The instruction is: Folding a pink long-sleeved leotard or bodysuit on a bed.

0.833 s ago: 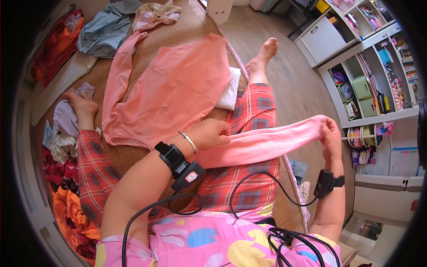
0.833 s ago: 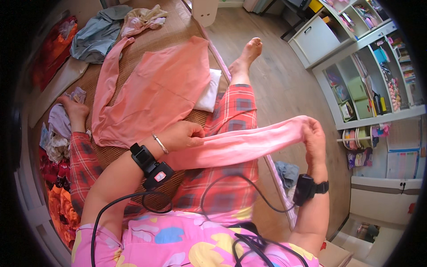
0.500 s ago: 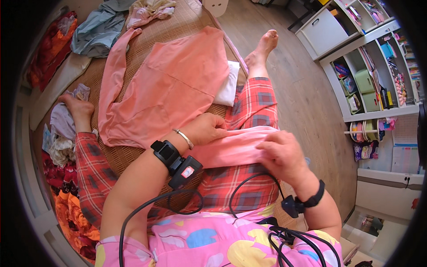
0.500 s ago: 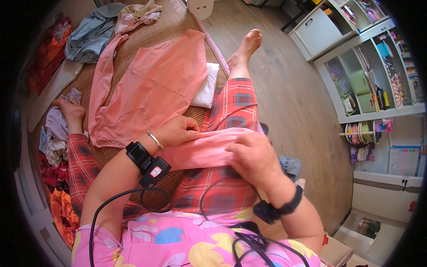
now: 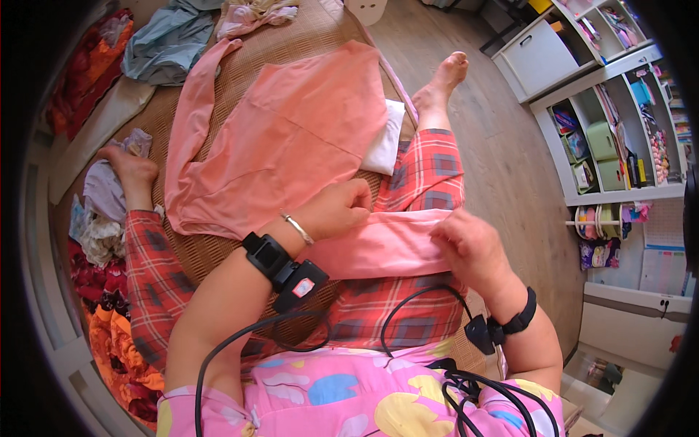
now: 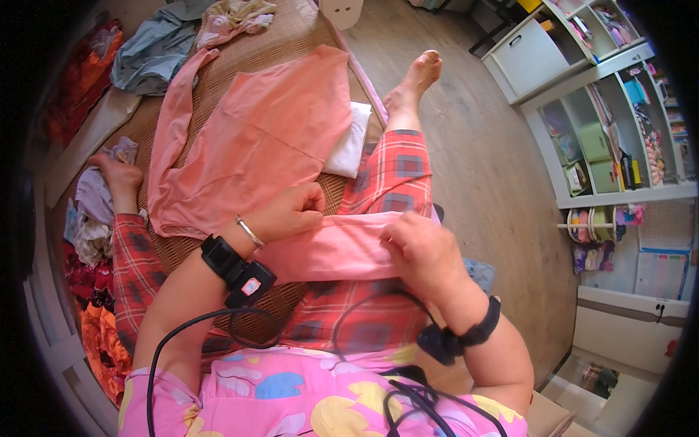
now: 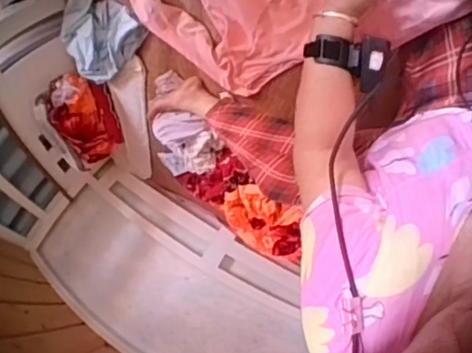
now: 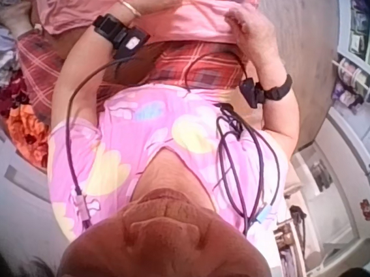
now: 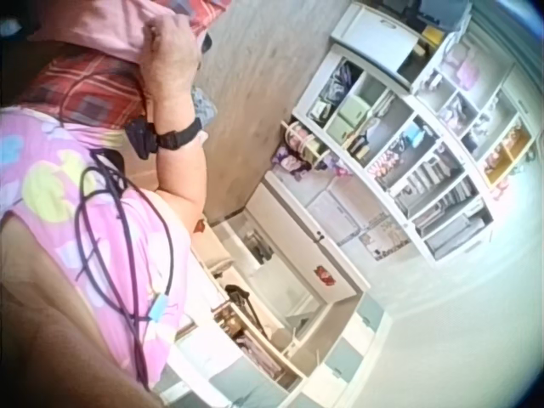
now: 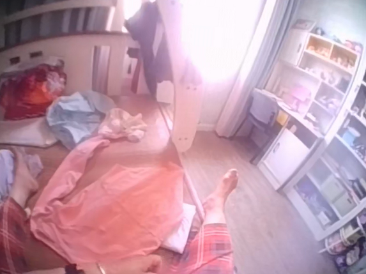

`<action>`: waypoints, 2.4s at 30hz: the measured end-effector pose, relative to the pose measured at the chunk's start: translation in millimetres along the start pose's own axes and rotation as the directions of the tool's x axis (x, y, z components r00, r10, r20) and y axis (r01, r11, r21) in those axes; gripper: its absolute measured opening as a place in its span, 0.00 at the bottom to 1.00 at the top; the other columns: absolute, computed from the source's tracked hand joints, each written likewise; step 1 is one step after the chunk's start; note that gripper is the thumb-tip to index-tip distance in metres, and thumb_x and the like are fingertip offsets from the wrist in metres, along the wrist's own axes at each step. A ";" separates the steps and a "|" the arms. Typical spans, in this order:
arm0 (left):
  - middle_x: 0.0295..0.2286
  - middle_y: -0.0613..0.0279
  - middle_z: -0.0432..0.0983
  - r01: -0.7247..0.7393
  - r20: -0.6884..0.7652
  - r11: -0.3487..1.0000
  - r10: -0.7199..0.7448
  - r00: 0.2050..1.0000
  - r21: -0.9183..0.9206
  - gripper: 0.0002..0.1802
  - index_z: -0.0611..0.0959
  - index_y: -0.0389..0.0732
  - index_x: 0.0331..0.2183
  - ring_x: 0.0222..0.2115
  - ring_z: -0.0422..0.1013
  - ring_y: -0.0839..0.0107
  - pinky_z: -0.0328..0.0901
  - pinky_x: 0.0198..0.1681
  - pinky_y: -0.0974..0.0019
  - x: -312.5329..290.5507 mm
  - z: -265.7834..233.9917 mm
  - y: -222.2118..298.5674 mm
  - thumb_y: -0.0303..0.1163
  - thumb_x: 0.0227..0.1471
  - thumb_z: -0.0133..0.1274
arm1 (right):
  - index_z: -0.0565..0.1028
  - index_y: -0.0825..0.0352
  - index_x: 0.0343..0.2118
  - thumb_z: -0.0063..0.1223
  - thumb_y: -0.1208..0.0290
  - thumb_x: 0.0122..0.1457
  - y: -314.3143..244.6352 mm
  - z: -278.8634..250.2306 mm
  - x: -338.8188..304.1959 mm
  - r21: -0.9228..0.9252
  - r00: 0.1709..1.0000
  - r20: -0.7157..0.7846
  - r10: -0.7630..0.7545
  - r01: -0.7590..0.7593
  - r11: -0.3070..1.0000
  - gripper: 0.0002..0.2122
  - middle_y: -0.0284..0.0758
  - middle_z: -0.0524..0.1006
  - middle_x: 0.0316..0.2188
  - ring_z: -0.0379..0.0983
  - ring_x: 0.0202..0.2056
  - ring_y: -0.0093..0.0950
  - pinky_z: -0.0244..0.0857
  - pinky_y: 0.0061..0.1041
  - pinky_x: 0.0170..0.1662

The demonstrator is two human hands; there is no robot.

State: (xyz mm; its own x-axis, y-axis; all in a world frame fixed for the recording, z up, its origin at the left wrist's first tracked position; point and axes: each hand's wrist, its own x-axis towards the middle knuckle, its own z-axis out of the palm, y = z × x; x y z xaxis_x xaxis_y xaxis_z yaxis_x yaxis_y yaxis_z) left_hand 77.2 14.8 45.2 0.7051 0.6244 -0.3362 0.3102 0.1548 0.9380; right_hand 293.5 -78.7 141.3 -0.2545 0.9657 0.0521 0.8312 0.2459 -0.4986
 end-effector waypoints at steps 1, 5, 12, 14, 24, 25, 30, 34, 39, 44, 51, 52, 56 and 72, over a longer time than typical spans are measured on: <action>0.19 0.62 0.71 -0.053 -0.033 0.995 0.056 0.998 0.082 0.06 0.74 0.38 0.22 0.20 0.65 0.74 0.61 0.23 0.69 -6.0 -4.4 1.3 0.30 0.40 0.51 | 0.72 0.63 0.21 0.52 0.80 0.39 5.0 -1.4 3.5 0.002 1.000 0.000 -0.002 0.002 1.000 0.05 0.35 0.70 0.22 0.69 0.27 0.36 0.64 0.32 0.29; 0.18 0.66 0.69 -0.080 -0.017 0.941 0.091 0.996 0.328 0.06 0.73 0.38 0.22 0.20 0.64 0.78 0.60 0.22 0.72 -25.4 -15.7 4.2 0.27 0.39 0.53 | 0.72 0.61 0.21 0.55 0.78 0.39 22.3 -3.8 11.0 -0.140 1.000 -0.017 0.010 -0.012 0.990 0.05 0.35 0.70 0.22 0.70 0.27 0.35 0.64 0.31 0.28; 0.21 0.56 0.72 -0.098 -0.006 0.782 0.129 0.992 0.616 0.07 0.74 0.40 0.22 0.23 0.69 0.59 0.62 0.26 0.61 -40.7 -11.8 3.3 0.32 0.36 0.52 | 0.73 0.63 0.21 0.58 0.74 0.39 25.5 -3.7 17.1 -0.152 0.980 0.151 0.127 -0.104 0.983 0.05 0.35 0.71 0.23 0.70 0.28 0.35 0.64 0.30 0.30; 0.22 0.55 0.72 -0.092 -0.065 0.749 0.178 0.982 0.656 0.07 0.74 0.41 0.23 0.24 0.69 0.57 0.63 0.27 0.60 -43.2 -9.6 3.1 0.31 0.36 0.52 | 0.73 0.63 0.21 0.58 0.73 0.39 28.3 -3.4 18.2 -0.154 0.979 0.156 0.134 -0.110 0.982 0.05 0.35 0.71 0.23 0.70 0.28 0.35 0.64 0.30 0.30; 0.20 0.56 0.70 -0.149 -0.131 0.863 0.239 0.962 0.482 0.08 0.72 0.39 0.23 0.23 0.68 0.60 0.62 0.26 0.63 -59.8 -20.5 4.5 0.26 0.35 0.53 | 0.70 0.66 0.20 0.57 0.77 0.40 33.6 -12.5 19.8 -0.020 0.981 0.169 0.097 -0.095 0.995 0.06 0.38 0.71 0.22 0.69 0.26 0.33 0.63 0.27 0.29; 0.19 0.57 0.69 -0.164 -0.133 0.883 0.245 0.960 0.440 0.08 0.71 0.39 0.24 0.22 0.67 0.63 0.62 0.25 0.65 -60.2 -21.4 1.6 0.26 0.36 0.53 | 0.69 0.67 0.20 0.56 0.78 0.41 34.0 -13.5 18.6 0.038 0.992 0.117 0.040 -0.045 0.998 0.06 0.38 0.70 0.21 0.69 0.25 0.33 0.62 0.26 0.28; 0.17 0.64 0.65 -0.200 -0.153 0.947 0.244 0.958 0.252 0.08 0.71 0.39 0.24 0.20 0.63 0.73 0.60 0.25 0.71 -62.3 -21.4 1.0 0.26 0.38 0.54 | 0.66 0.68 0.22 0.52 0.83 0.43 38.8 -14.8 2.7 0.260 0.997 -0.069 -0.024 0.041 0.965 0.06 0.36 0.67 0.19 0.65 0.23 0.30 0.60 0.23 0.27; 0.18 0.68 0.63 -0.252 -0.127 0.963 0.263 0.956 0.097 0.07 0.71 0.39 0.24 0.21 0.61 0.79 0.59 0.25 0.74 -61.7 -21.6 0.2 0.26 0.40 0.54 | 0.66 0.68 0.24 0.52 0.83 0.44 39.6 -15.5 -2.4 0.319 0.995 -0.079 0.067 -0.038 0.947 0.07 0.32 0.65 0.17 0.60 0.20 0.23 0.57 0.19 0.24; 0.19 0.70 0.65 -0.205 -0.107 0.977 0.210 0.972 0.063 0.06 0.73 0.38 0.24 0.22 0.61 0.80 0.59 0.26 0.75 -64.6 -22.6 3.7 0.25 0.41 0.53 | 0.69 0.68 0.24 0.56 0.81 0.43 26.6 -26.4 -0.5 0.306 0.978 0.078 0.191 -0.206 0.930 0.07 0.30 0.63 0.17 0.57 0.19 0.21 0.55 0.17 0.23; 0.19 0.65 0.67 -0.232 -0.219 0.963 0.258 0.941 0.138 0.04 0.74 0.36 0.24 0.22 0.64 0.78 0.61 0.28 0.74 -58.2 -25.4 -3.8 0.24 0.40 0.53 | 0.72 0.67 0.24 0.59 0.79 0.41 26.5 -28.2 1.9 0.219 0.976 0.162 0.142 -0.176 0.960 0.07 0.30 0.65 0.17 0.60 0.20 0.21 0.57 0.18 0.24; 0.22 0.56 0.71 -0.209 -0.465 0.927 0.341 0.817 0.311 0.04 0.74 0.35 0.23 0.24 0.69 0.64 0.63 0.29 0.66 -34.6 -22.5 -9.8 0.26 0.41 0.51 | 0.73 0.66 0.27 0.52 0.82 0.43 73.5 -15.2 -3.9 0.137 0.956 0.138 0.257 -0.276 0.951 0.07 0.33 0.71 0.23 0.67 0.24 0.25 0.62 0.19 0.30; 0.22 0.56 0.71 -0.206 -0.500 0.822 0.501 0.706 0.531 0.04 0.74 0.36 0.23 0.24 0.68 0.61 0.63 0.29 0.65 -34.6 -23.3 -9.0 0.26 0.40 0.51 | 0.72 0.66 0.28 0.51 0.82 0.44 81.5 -14.5 -4.9 0.197 0.951 0.053 0.306 -0.310 0.930 0.07 0.32 0.71 0.23 0.67 0.25 0.23 0.62 0.19 0.30; 0.22 0.58 0.70 -0.095 -0.447 0.789 0.437 0.780 0.606 0.05 0.75 0.39 0.23 0.25 0.68 0.58 0.63 0.29 0.63 -60.3 -22.8 4.0 0.28 0.38 0.52 | 0.71 0.67 0.29 0.48 0.83 0.46 119.6 -24.4 -34.4 0.372 0.886 0.062 0.459 -0.448 0.813 0.06 0.27 0.70 0.21 0.64 0.24 0.16 0.61 0.16 0.29; 0.30 0.58 0.71 0.043 -0.128 0.418 0.177 0.976 0.907 0.14 0.76 0.39 0.26 0.36 0.67 0.61 0.63 0.38 0.60 -111.9 -12.7 -79.3 0.36 0.33 0.57 | 0.67 0.69 0.32 0.48 0.78 0.48 111.5 30.9 -79.9 0.304 0.968 -0.031 0.247 -0.227 0.925 0.07 0.33 0.69 0.22 0.66 0.23 0.20 0.61 0.19 0.27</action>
State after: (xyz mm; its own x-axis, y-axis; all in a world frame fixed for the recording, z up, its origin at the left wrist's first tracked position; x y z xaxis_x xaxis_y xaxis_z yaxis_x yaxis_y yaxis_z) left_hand -34.5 -57.6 9.6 0.6616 0.7345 -0.1509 0.7385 -0.6034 0.3010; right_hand 391.2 -131.1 54.7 -0.0254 0.9986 -0.0460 0.6765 -0.0167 -0.7362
